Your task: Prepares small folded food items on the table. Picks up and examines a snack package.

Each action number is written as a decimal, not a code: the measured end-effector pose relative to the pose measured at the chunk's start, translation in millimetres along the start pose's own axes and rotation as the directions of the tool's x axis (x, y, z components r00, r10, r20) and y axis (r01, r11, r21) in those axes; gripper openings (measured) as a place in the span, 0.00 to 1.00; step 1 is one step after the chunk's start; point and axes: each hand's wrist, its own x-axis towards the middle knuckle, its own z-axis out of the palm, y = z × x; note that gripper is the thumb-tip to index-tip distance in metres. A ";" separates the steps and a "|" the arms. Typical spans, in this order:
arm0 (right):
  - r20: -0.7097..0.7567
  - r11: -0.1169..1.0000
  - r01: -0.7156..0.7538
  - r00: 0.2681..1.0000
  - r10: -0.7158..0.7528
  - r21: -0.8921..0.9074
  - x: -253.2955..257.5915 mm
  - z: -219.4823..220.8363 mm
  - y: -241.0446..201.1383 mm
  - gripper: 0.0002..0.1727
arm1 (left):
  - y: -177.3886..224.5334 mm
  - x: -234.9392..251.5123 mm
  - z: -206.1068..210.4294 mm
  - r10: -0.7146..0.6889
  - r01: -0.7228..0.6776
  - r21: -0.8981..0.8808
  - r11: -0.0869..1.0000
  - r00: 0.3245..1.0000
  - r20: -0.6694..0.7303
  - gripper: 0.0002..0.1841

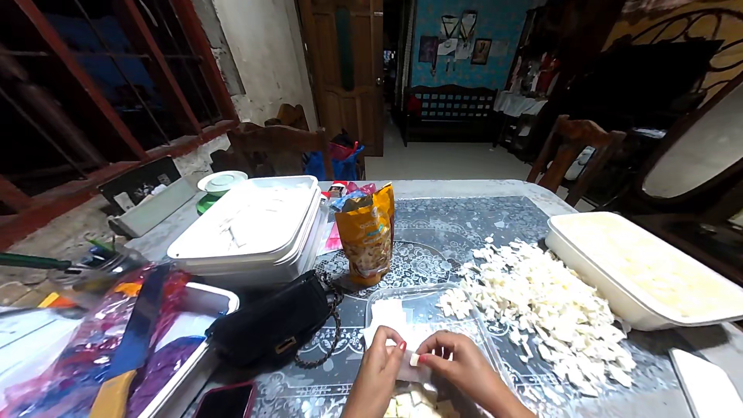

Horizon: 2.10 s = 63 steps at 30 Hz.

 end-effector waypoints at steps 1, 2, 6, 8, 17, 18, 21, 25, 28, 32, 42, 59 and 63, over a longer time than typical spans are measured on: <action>-0.021 0.999 0.026 0.999 -0.027 -0.047 -1.6 4.8 0.4 0.10 | 1.4 -1.6 2.0 -0.009 0.009 -0.025 1.000 1.000 0.001 0.12; -0.058 0.996 0.068 0.996 -0.071 -0.062 -2.0 9.1 3.5 0.09 | 2.6 -2.7 3.5 -0.018 0.018 -0.041 0.999 1.000 -0.005 0.16; -0.096 0.967 0.051 0.995 -0.028 0.250 1.6 4.5 10.1 0.08 | 3.9 -2.4 -0.6 0.015 -0.015 -0.077 0.997 1.000 0.001 0.17; -0.105 0.942 0.002 0.994 0.036 0.336 2.1 3.0 3.6 0.06 | 2.1 -1.6 -2.3 0.047 -0.046 -0.068 0.997 0.999 0.020 0.10; -0.054 0.800 0.525 0.825 -0.562 -0.291 5.6 13.1 27.7 0.15 | 14.4 3.3 -10.0 -0.259 0.277 -0.426 0.861 0.961 0.101 0.08; -0.094 0.828 0.502 0.838 -0.537 -0.251 5.3 12.0 27.0 0.13 | 16.1 3.4 -11.3 -0.276 0.294 -0.439 0.849 0.955 0.107 0.09; -0.193 0.949 0.314 0.931 -0.311 -0.014 2.4 11.3 21.7 0.10 | 20.7 0.3 -9.5 -0.217 0.245 -0.359 0.901 0.969 0.118 0.08; -0.125 0.984 0.081 0.990 -0.061 0.158 1.3 6.7 14.2 0.12 | 5.4 -2.7 -1.7 0.046 -0.046 -0.011 0.999 0.998 -0.032 0.08; -0.085 0.994 0.004 0.996 0.005 0.109 3.2 -1.1 13.9 0.11 | 8.7 -1.0 -6.5 -0.024 0.022 -0.085 0.996 1.000 -0.019 0.04; -0.072 0.989 0.066 0.994 -0.077 -0.135 0.4 4.3 10.5 0.10 | 14.9 -0.2 -7.2 -0.098 0.092 -0.336 0.937 0.995 -0.001 0.14; -0.114 0.983 0.153 0.983 -0.141 0.100 1.7 7.5 17.8 0.10 | 9.2 0.3 -2.4 0.004 0.015 -0.405 0.914 0.999 0.047 0.26; -0.407 0.533 -0.098 0.763 -0.502 -0.840 9.1 -44.6 23.3 0.02 | -18.1 -1.3 -1.9 0.282 -0.283 0.805 0.522 0.948 0.150 0.08; -0.014 0.806 0.204 0.967 -0.255 -0.556 0.1 -22.1 17.4 0.04 | -24.4 0.3 -2.9 0.393 -0.331 0.787 0.520 0.911 0.124 0.06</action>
